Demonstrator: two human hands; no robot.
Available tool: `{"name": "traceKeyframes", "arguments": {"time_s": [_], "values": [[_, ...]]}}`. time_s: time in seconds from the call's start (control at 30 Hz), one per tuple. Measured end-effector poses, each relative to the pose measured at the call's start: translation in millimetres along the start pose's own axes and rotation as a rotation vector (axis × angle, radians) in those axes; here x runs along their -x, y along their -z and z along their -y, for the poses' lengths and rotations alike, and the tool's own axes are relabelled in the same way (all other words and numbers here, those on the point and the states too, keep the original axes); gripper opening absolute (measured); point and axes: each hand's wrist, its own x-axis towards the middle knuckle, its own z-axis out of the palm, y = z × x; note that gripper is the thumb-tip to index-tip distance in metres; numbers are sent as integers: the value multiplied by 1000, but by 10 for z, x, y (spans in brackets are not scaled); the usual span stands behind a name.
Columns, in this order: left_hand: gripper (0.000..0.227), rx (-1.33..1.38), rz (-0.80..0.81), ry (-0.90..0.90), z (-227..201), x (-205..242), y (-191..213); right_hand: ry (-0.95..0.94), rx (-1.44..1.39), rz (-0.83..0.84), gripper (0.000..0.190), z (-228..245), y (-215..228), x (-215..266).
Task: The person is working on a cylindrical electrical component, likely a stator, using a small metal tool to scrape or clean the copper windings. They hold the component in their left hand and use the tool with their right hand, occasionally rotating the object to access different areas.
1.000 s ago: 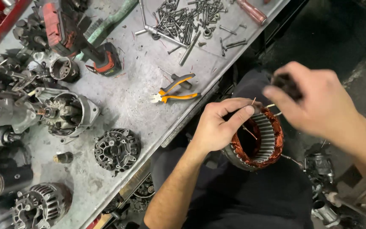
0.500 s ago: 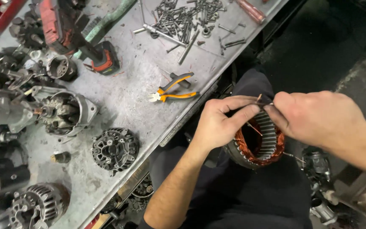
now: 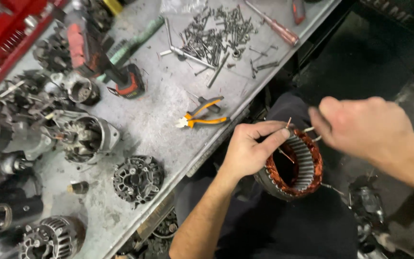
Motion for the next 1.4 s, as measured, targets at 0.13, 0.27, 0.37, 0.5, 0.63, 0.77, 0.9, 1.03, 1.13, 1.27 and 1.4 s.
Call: {"name": "traceKeyframes", "arguments": {"time_s": [0.13,0.27,0.37,0.5,0.63,0.77,0.9,1.03,1.13,1.27,1.4], "values": [[21,52,6,-4,27,-2,25,-3,-75,7,43,60,12,-68],[20,5,0,-4,-2,-19,2,7,-132,-20,40,95,-28,17],[20,21,6,-56,33,24,-14,-43,-131,0,37,-9,20,-105],[19,6,-2,-12,-20,-8,-9,-66,-141,19,40,30,69,-46],[17,-63,5,-94,-25,28,-27,-123,-126,52,42,32,76,22],[18,-48,15,-120,-51,34,-24,-163,-105,51,44,-5,29,1],[16,-74,-13,-111,-15,22,-44,-197,-70,50,43,-33,46,57],[17,-81,-7,-108,-37,65,-26,-158,-146,44,43,-11,-36,53],[17,-110,11,-106,-13,76,-33,-126,-150,18,42,91,-55,145],[15,1,4,-48,36,81,-56,-55,-166,-45,39,-5,-50,88],[16,-61,4,-104,-47,27,-36,-45,-160,-57,39,68,59,104]]}}
